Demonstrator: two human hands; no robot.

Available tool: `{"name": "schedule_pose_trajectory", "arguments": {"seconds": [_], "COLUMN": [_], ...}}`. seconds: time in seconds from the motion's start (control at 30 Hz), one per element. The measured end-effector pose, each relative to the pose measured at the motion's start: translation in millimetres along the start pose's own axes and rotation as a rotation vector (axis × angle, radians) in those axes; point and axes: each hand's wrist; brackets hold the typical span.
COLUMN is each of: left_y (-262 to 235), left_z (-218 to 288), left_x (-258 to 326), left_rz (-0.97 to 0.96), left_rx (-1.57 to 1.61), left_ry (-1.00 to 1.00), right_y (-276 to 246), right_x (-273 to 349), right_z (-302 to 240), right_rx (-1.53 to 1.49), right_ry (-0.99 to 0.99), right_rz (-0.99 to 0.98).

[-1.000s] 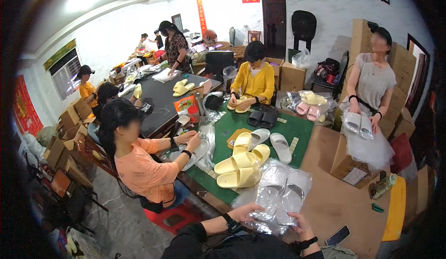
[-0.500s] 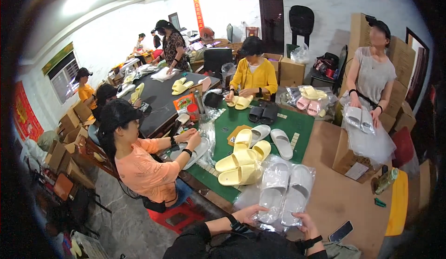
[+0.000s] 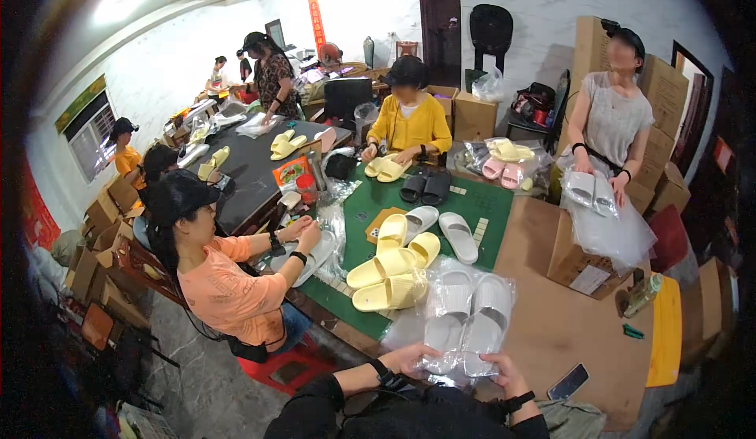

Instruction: The recorder is inspecting yellow slippers, pairing them, and placing them into clear plastic bags at a workstation with several other workers.

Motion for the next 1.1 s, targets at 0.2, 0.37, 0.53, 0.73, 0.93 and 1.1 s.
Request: {"name": "schedule_pose_trajectory", "arguments": {"seconds": [0.2, 0.37, 0.53, 0.73, 0.93, 1.1], "left_y": [21, -6, -79, -96, -95, -92], "left_z": [5, -9, -19, -17, -4, 3], "left_x": [13, -23, -42, -1, 17, 30], "left_rz": [0.120, 0.224, 0.078, 0.130, 0.150, 0.356], "left_rx": [-0.241, -0.095, 0.078, -0.029, -0.098, -0.027], "left_ry": [-0.051, -0.054, -0.002, 0.006, 0.083, -0.007], "right_y": [-13, -7, -26, -82, -101, -119], "right_x": [-7, 1, 10, 28, 33, 14], "right_z": [14, 3, -5, -22, -82, -104], "right_rx": [0.002, -0.075, -0.047, -0.141, -0.053, 0.109], "right_ry": [0.001, 0.033, -0.054, -0.154, -0.397, -0.448], "right_rz": [0.022, 0.106, 0.182, 0.286, 0.387, 0.376]}}
Point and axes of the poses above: each hand's wrist, its own x-axis away from the middle knuckle, its own y-axis out of the palm, z = x × y, and after that the axes turned 12 degrees about -y, right-handed
